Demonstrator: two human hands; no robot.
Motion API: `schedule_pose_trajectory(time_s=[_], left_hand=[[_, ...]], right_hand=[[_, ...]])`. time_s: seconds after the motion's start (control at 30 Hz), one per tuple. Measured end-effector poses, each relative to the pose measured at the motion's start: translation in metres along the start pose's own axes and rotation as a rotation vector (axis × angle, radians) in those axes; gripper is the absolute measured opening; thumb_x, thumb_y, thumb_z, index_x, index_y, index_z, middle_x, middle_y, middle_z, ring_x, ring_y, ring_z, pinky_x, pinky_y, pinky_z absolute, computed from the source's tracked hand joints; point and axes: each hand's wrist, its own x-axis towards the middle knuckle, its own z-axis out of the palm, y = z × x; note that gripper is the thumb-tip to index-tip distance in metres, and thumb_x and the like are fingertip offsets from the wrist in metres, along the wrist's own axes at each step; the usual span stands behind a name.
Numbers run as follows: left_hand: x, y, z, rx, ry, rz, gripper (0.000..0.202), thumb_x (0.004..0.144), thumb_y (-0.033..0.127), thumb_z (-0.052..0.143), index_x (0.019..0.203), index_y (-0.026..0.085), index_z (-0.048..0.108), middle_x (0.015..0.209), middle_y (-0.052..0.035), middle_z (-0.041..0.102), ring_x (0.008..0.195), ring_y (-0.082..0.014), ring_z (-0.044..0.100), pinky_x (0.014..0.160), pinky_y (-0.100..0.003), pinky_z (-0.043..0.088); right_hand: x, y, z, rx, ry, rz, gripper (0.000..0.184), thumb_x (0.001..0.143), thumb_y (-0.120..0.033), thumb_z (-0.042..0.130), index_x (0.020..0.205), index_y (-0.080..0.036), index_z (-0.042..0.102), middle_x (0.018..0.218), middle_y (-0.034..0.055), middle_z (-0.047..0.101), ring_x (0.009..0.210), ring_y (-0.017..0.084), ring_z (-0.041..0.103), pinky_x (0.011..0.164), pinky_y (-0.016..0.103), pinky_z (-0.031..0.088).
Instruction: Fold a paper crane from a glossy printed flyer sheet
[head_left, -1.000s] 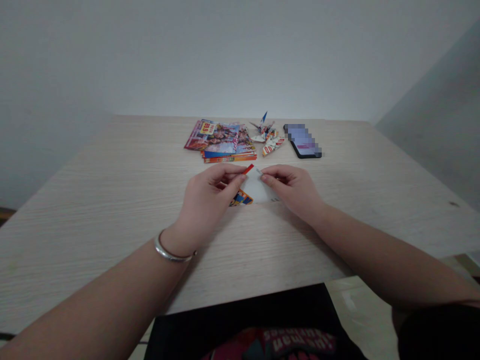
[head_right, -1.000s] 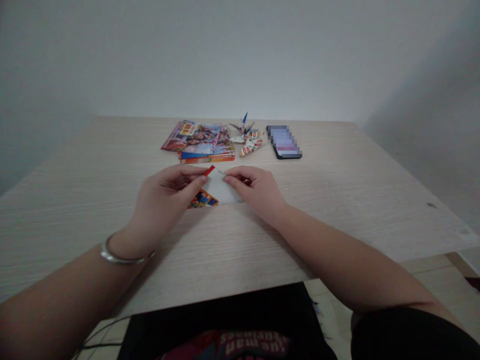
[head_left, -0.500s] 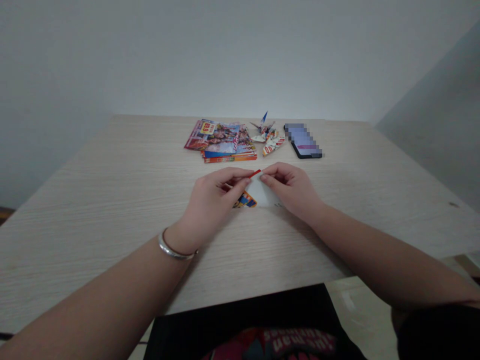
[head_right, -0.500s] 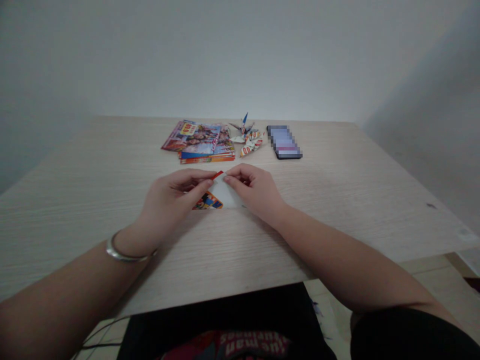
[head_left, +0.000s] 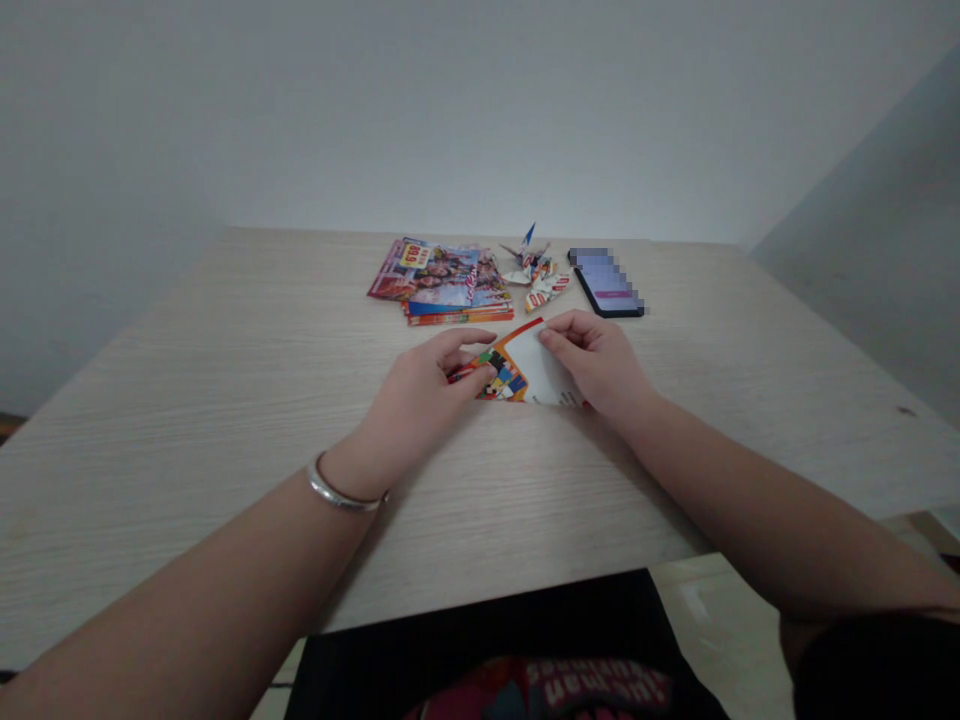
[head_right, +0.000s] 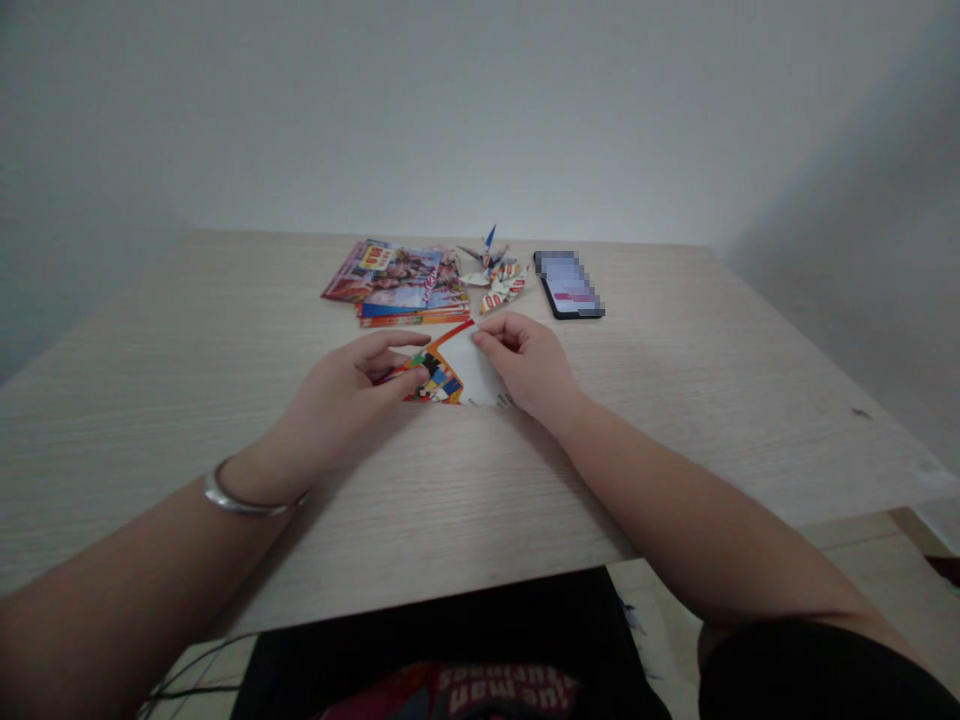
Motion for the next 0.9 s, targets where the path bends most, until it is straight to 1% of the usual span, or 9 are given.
schedule_pose_trajectory(time_s=[0.07, 0.17, 0.27, 0.37, 0.53, 0.6, 0.7, 0.77, 0.9], left_hand=[[-0.0001, 0.0019, -0.0009, -0.034, 0.030, -0.013, 0.034, 0.087, 0.031, 0.074, 0.120, 0.020, 0.074, 0.084, -0.0024, 0.079, 0.071, -0.0163, 0.071, 0.067, -0.027, 0.052], [-0.0005, 0.0031, -0.0007, -0.051, 0.082, 0.005, 0.031, 0.085, 0.030, 0.075, 0.115, 0.020, 0.076, 0.084, -0.0024, 0.080, 0.070, -0.0155, 0.070, 0.064, -0.026, 0.052], [-0.0008, 0.0019, 0.0010, -0.066, 0.118, 0.041, 0.028, 0.085, 0.029, 0.074, 0.111, 0.020, 0.079, 0.093, -0.0044, 0.081, 0.073, -0.0153, 0.070, 0.068, -0.026, 0.054], [-0.0010, 0.0005, 0.0023, -0.083, 0.115, 0.040, 0.029, 0.087, 0.030, 0.072, 0.113, 0.019, 0.081, 0.099, -0.0058, 0.082, 0.076, -0.0153, 0.070, 0.070, -0.027, 0.056], [-0.0019, 0.0015, 0.0004, -0.040, 0.093, -0.012, 0.034, 0.090, 0.033, 0.070, 0.120, 0.022, 0.080, 0.094, -0.0042, 0.082, 0.061, -0.0130, 0.064, 0.060, -0.026, 0.053], [-0.0021, 0.0024, -0.0009, 0.007, 0.093, -0.001, 0.033, 0.090, 0.032, 0.071, 0.120, 0.023, 0.080, 0.097, -0.0041, 0.083, 0.065, -0.0139, 0.066, 0.063, -0.027, 0.054], [-0.0017, 0.0027, -0.0016, 0.047, 0.098, 0.023, 0.032, 0.090, 0.030, 0.070, 0.120, 0.023, 0.080, 0.106, -0.0047, 0.082, 0.076, -0.0156, 0.070, 0.075, -0.029, 0.057], [-0.0010, 0.0026, -0.0014, 0.051, 0.099, 0.027, 0.031, 0.091, 0.030, 0.069, 0.120, 0.023, 0.080, 0.104, -0.0047, 0.082, 0.077, -0.0155, 0.070, 0.077, -0.029, 0.057], [0.0003, 0.0026, -0.0010, 0.045, 0.091, 0.012, 0.032, 0.090, 0.031, 0.069, 0.120, 0.022, 0.078, 0.089, -0.0029, 0.081, 0.068, -0.0144, 0.067, 0.065, -0.026, 0.053]], right_hand=[[0.0015, 0.0018, -0.0015, 0.007, 0.018, -0.017, 0.016, 0.079, -0.038, 0.070, 0.080, -0.022, 0.066, 0.071, -0.0010, 0.068, 0.061, 0.012, 0.054, 0.059, 0.028, 0.039], [0.0008, 0.0013, -0.0016, 0.010, 0.033, -0.061, 0.020, 0.079, -0.041, 0.070, 0.080, -0.022, 0.065, 0.068, -0.0019, 0.065, 0.059, 0.011, 0.051, 0.058, 0.028, 0.039], [-0.0002, -0.0005, -0.0006, 0.003, 0.057, -0.069, 0.022, 0.080, -0.043, 0.071, 0.080, -0.022, 0.065, 0.067, -0.0023, 0.063, 0.058, 0.011, 0.049, 0.055, 0.027, 0.038], [0.0002, -0.0011, -0.0004, -0.003, 0.084, -0.047, 0.022, 0.079, -0.043, 0.073, 0.079, -0.022, 0.064, 0.068, -0.0020, 0.063, 0.059, 0.011, 0.050, 0.054, 0.027, 0.038], [0.0023, 0.0001, -0.0023, -0.012, 0.106, -0.009, 0.018, 0.082, -0.038, 0.071, 0.080, -0.022, 0.064, 0.066, -0.0025, 0.061, 0.059, 0.011, 0.050, 0.056, 0.027, 0.040], [0.0029, 0.0007, -0.0026, -0.032, 0.114, 0.000, 0.015, 0.083, -0.036, 0.069, 0.080, -0.022, 0.064, 0.067, -0.0023, 0.061, 0.059, 0.011, 0.050, 0.057, 0.028, 0.040], [0.0033, 0.0012, -0.0020, -0.069, 0.119, 0.001, 0.013, 0.084, -0.034, 0.066, 0.080, -0.022, 0.064, 0.069, -0.0013, 0.063, 0.063, 0.013, 0.053, 0.059, 0.029, 0.041], [0.0031, 0.0011, -0.0012, -0.106, 0.122, -0.001, 0.012, 0.085, -0.033, 0.065, 0.081, -0.022, 0.063, 0.071, -0.0010, 0.064, 0.065, 0.013, 0.054, 0.061, 0.029, 0.042], [0.0034, 0.0006, -0.0007, -0.180, 0.118, -0.017, 0.011, 0.088, -0.032, 0.063, 0.083, -0.022, 0.064, 0.075, 0.0002, 0.067, 0.070, 0.015, 0.059, 0.066, 0.031, 0.046]])
